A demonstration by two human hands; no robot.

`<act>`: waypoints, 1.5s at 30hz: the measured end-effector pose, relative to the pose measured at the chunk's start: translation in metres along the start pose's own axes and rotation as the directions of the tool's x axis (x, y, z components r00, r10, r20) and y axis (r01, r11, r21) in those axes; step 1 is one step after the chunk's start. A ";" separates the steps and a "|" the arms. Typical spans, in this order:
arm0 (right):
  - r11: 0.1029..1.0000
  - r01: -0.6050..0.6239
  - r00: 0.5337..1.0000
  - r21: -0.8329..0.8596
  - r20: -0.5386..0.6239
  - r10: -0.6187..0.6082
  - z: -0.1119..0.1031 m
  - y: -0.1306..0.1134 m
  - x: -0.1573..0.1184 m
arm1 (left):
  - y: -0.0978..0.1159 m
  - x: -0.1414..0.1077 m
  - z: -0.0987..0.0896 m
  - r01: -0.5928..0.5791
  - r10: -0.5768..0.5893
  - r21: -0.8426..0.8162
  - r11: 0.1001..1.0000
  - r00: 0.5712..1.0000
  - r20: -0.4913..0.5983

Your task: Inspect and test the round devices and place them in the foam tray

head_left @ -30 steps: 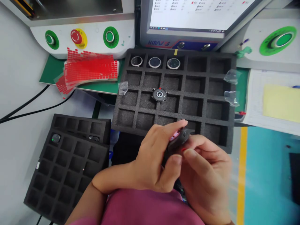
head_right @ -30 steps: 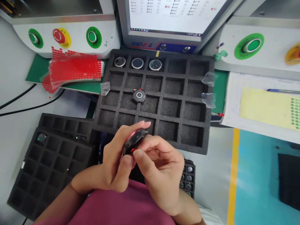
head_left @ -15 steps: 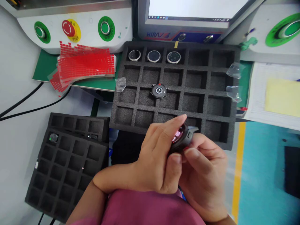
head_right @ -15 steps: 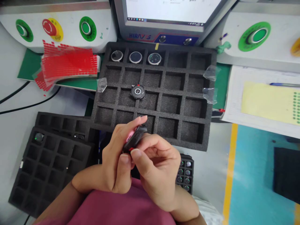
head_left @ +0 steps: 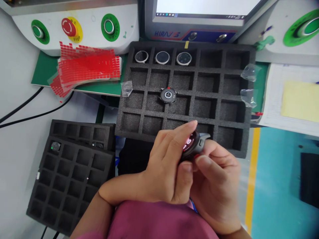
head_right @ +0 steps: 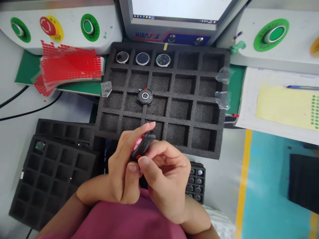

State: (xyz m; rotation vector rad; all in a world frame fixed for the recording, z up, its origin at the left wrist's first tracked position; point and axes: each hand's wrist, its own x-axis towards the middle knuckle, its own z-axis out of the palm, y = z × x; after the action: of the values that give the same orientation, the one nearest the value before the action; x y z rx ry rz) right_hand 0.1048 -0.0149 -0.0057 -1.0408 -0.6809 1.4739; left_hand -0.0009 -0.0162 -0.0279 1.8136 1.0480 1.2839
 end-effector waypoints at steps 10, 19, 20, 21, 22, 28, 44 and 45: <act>1.000 0.000 1.000 -0.008 0.014 0.000 0.004 0.002 0.004 | -0.003 -0.002 0.002 -0.008 0.008 -0.003 1.000 0.997 -0.077; 0.988 -0.058 0.997 0.145 0.060 0.049 0.007 0.015 -0.002 | -0.003 -0.005 0.004 -0.009 0.009 0.001 1.000 0.989 -0.150; 0.984 -0.053 0.997 0.170 0.058 0.043 0.008 0.016 -0.002 | -0.003 -0.004 0.004 -0.004 0.004 -0.003 1.000 0.989 -0.148; 0.981 -0.054 0.997 0.185 0.065 0.043 0.009 0.017 -0.002 | -0.003 -0.004 0.003 0.000 -0.001 -0.007 1.000 0.990 -0.144; 0.981 -0.064 0.996 0.186 0.076 0.050 0.010 0.017 -0.002 | -0.003 -0.003 0.002 0.004 -0.006 -0.013 1.000 0.990 -0.141; 0.993 -0.027 0.979 0.118 0.203 0.002 0.001 0.010 0.004 | -0.001 0.002 -0.005 0.044 -0.068 -0.188 0.981 0.990 -0.124; 0.961 0.180 0.971 -0.209 0.193 -0.140 -0.008 0.004 0.009 | 0.008 0.009 -0.025 0.377 -0.358 -0.195 0.905 0.925 0.126; 0.967 0.186 0.969 -0.177 0.196 -0.150 -0.008 0.005 0.009 | 0.008 0.009 -0.026 0.332 -0.316 -0.164 0.929 0.942 0.117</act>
State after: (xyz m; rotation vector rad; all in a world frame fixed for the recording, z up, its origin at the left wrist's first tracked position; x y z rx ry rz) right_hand 0.1099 -0.0079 -0.0155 -0.9757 -1.0355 1.3831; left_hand -0.0218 -0.0106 -0.0096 1.4739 1.0908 1.0521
